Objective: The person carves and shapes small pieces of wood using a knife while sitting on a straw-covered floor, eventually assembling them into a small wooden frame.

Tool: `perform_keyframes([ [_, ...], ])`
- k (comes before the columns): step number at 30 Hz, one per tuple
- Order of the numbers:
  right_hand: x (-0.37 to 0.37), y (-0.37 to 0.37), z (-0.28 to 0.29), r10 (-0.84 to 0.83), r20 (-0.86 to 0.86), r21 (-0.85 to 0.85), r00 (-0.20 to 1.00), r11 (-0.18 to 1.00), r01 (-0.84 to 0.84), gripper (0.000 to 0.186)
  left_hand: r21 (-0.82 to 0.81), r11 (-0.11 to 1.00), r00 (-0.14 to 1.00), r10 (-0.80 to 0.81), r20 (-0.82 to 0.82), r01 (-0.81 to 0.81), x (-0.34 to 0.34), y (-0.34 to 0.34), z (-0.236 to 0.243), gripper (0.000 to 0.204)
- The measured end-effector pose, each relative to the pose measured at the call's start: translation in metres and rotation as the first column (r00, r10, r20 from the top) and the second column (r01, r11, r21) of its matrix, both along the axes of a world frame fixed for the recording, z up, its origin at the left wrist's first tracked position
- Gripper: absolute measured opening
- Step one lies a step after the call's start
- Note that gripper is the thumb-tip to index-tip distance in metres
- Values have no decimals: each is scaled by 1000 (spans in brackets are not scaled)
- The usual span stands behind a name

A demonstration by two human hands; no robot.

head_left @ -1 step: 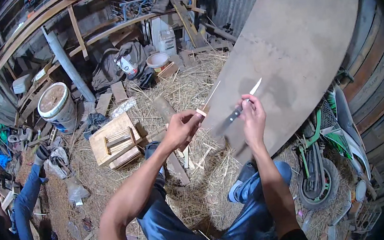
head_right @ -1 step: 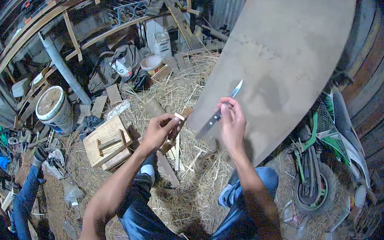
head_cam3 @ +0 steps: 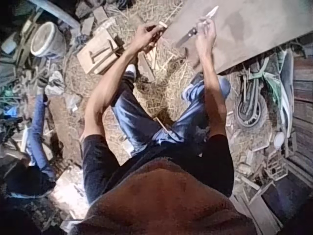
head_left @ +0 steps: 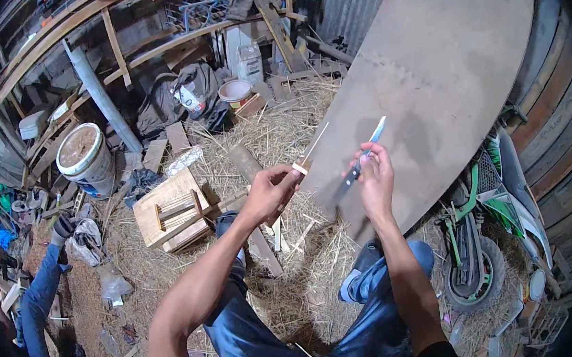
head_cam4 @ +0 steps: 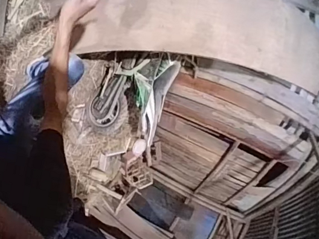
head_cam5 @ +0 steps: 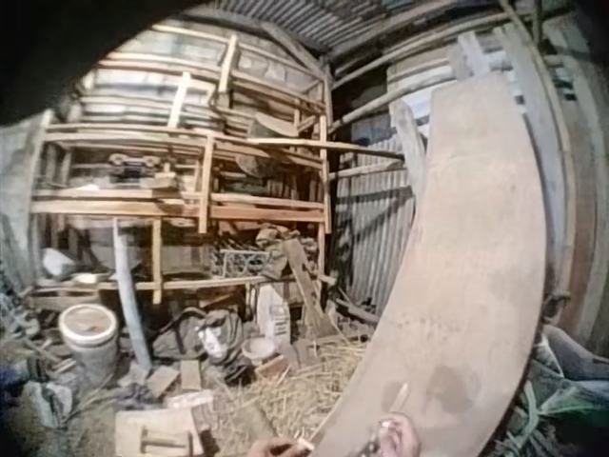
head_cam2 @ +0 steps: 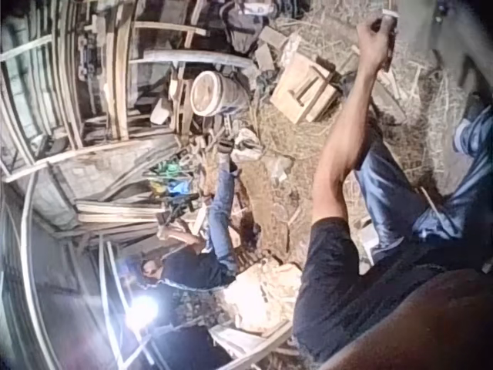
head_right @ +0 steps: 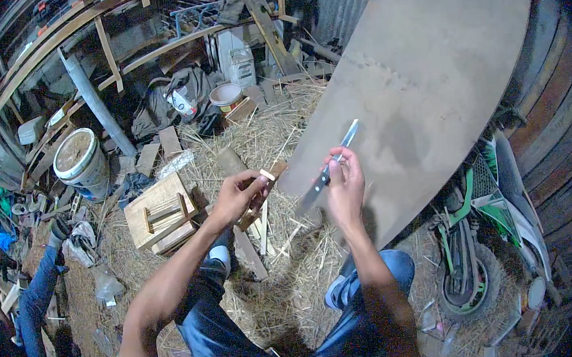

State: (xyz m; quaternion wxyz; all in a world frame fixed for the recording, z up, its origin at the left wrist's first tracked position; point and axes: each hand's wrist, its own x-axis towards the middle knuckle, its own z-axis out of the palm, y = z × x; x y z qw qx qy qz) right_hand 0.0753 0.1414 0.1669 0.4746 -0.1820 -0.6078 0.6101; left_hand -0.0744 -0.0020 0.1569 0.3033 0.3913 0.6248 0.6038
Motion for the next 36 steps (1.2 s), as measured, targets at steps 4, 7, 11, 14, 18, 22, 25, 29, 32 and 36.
perform_keyframes([
  [4, 0, -10, 0, 162, 143, -17, 976, 987, -161, 26, -34, 999, 1000, 1, 2, -1, 0, -2, 3, 23],
  [7, 0, -15, 2, 189, 248, -1, 950, 981, -195, 22, 13, 999, 999, 34, 40, -35, 0, -3, -1, 24],
  [11, -1, -20, 10, 153, 209, 196, 966, 961, -195, 21, 28, 999, 997, 36, 64, -38, -4, -1, -7, 22],
  [14, 2, -17, 3, 266, 301, 232, 916, 911, -340, 25, 33, 999, 994, 15, 104, -19, -2, 0, -1, 21],
  [18, -1, -24, 3, 405, 307, -5, 861, 906, -424, 34, 21, 999, 989, -50, 139, 48, -9, -1, -13, 20],
  [22, 1, -20, 7, 549, 270, -148, 791, 836, -529, 40, 19, 985, 969, -175, 174, 174, -7, -3, -6, 21],
  [25, 5, -23, 17, 586, 279, -196, 761, 810, -552, 41, 43, 983, 984, -179, 4, 178, -9, -4, -8, 22],
  [29, 7, -16, 16, 615, 338, -194, 713, 786, -587, 40, 66, 975, 969, -218, 116, 211, 3, -6, 3, 20],
  [32, 10, -12, 21, 657, 339, -256, 674, 754, -606, 40, 46, 978, 974, -206, 92, 202, 3, -5, -3, 19],
  [36, 12, -7, 21, 679, 289, -301, 674, 733, -610, 35, 11, 979, 976, -202, 85, 202, 9, -2, 4, 18],
])
